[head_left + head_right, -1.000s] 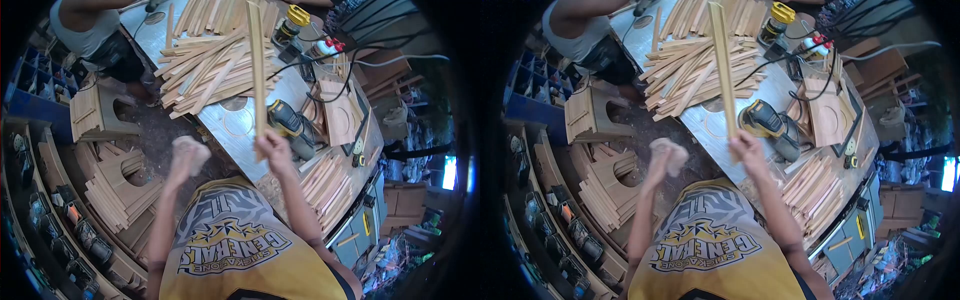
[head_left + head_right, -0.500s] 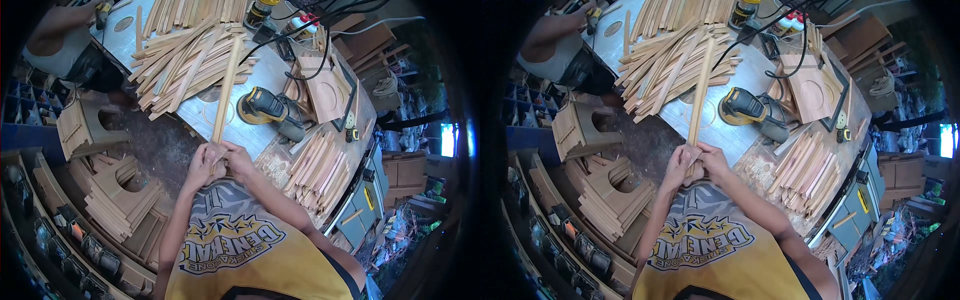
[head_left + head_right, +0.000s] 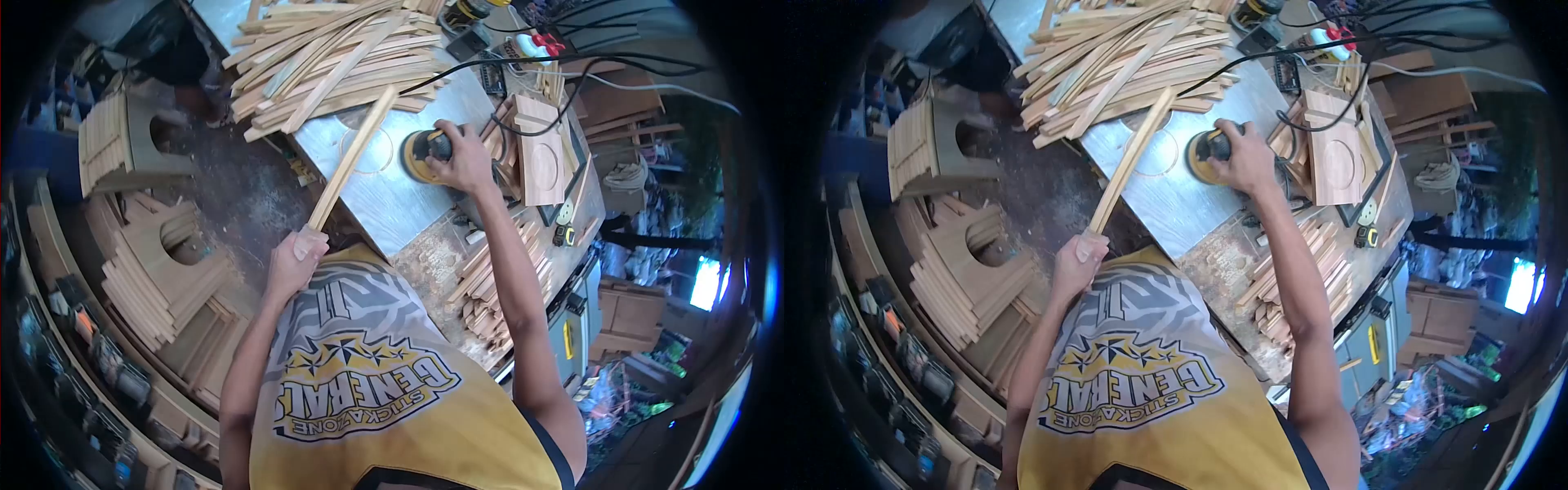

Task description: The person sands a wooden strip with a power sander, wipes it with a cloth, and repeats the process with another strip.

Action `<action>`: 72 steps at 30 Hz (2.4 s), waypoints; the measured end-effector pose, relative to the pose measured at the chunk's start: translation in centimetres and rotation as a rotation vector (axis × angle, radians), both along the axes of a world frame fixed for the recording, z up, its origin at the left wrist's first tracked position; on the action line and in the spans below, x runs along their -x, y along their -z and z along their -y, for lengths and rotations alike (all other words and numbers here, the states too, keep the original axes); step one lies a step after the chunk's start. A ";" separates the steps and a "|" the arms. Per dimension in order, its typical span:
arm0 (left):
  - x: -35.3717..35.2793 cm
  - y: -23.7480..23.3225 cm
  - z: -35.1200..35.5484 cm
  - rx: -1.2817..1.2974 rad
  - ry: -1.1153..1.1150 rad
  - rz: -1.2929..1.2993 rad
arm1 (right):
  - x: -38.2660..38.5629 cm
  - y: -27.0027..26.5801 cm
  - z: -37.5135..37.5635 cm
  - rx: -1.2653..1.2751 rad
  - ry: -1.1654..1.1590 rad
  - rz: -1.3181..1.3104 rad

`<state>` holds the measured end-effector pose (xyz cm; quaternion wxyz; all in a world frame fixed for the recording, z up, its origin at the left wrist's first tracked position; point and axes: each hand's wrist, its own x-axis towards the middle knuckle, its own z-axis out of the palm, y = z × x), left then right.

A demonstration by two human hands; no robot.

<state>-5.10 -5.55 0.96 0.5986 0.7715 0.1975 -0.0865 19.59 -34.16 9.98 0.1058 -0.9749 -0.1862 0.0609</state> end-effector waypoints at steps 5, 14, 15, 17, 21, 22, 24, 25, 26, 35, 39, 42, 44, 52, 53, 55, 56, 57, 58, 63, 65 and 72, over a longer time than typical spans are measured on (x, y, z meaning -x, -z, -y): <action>2.7 -1.2 -1.5 -0.410 0.240 -0.229 | 0.6 -0.1 0.6 -0.003 -0.020 0.060; 0.1 0.7 -1.4 -0.428 0.273 -0.437 | 1.4 -2.9 -4.5 -0.009 -0.088 0.069; -0.3 0.6 -1.5 -0.424 0.264 -0.450 | 1.7 -2.5 -5.4 -0.011 -0.101 0.058; -0.5 0.6 -1.5 -0.498 0.260 -0.478 | 3.0 -1.5 -6.9 0.107 -0.184 0.011; -0.1 0.5 -1.5 -0.579 0.245 -0.436 | 5.3 -1.1 -9.0 0.109 -0.335 0.024; 0.1 0.5 -1.6 -0.613 0.244 -0.424 | 5.3 -0.9 -8.9 0.079 -0.362 0.042; 0.5 0.5 -1.9 -0.626 0.245 -0.425 | 4.6 -0.8 -8.2 0.112 -0.329 0.040; 0.6 0.5 -2.2 -0.646 0.234 -0.417 | 4.0 -0.9 -7.9 0.140 -0.302 0.051; 0.3 -0.3 -2.2 -0.634 0.240 -0.440 | 3.5 -0.8 -7.2 0.111 -0.286 0.078; -1.5 0.6 -1.3 -0.583 0.275 -0.414 | 7.1 -0.5 -9.0 0.076 -0.381 0.069; -0.9 1.5 -0.3 -0.608 0.317 -0.385 | 8.9 -0.9 -10.8 0.063 -0.477 0.057; -0.1 1.2 -0.7 -0.627 0.299 -0.410 | 7.6 -0.7 -10.3 0.075 -0.413 0.053; 0.6 1.5 -1.1 -0.635 0.269 -0.426 | 5.8 -0.4 -9.2 0.085 -0.354 0.091; 1.1 1.9 -0.3 -0.589 0.297 -0.393 | 6.7 -0.8 -11.0 0.141 -0.387 0.074; 1.2 2.0 -0.1 -0.578 0.302 -0.390 | 7.6 -0.7 -11.4 0.134 -0.430 0.076; 1.8 2.2 0.3 -0.578 0.301 -0.393 | 9.0 -0.8 -11.9 0.109 -0.454 0.020; 2.2 2.1 0.3 -0.584 0.304 -0.386 | 9.0 -0.7 -11.8 0.108 -0.456 0.011; 2.9 2.0 0.3 -0.580 0.309 -0.395 | 8.8 -0.7 -11.5 0.129 -0.436 0.009; 3.6 1.9 0.1 -0.587 0.287 -0.412 | 8.5 -0.8 -11.1 0.150 -0.414 0.011; 6.8 1.8 -0.8 -0.556 0.286 -0.472 | 3.4 -0.3 -6.5 0.170 -0.183 0.044; 7.9 1.8 -1.4 -0.610 0.275 -0.447 | 0.6 -0.3 -4.5 0.172 -0.100 0.050; 7.5 -0.1 -2.8 -0.726 0.278 -0.488 | -2.3 0.3 -1.2 0.121 -0.064 0.199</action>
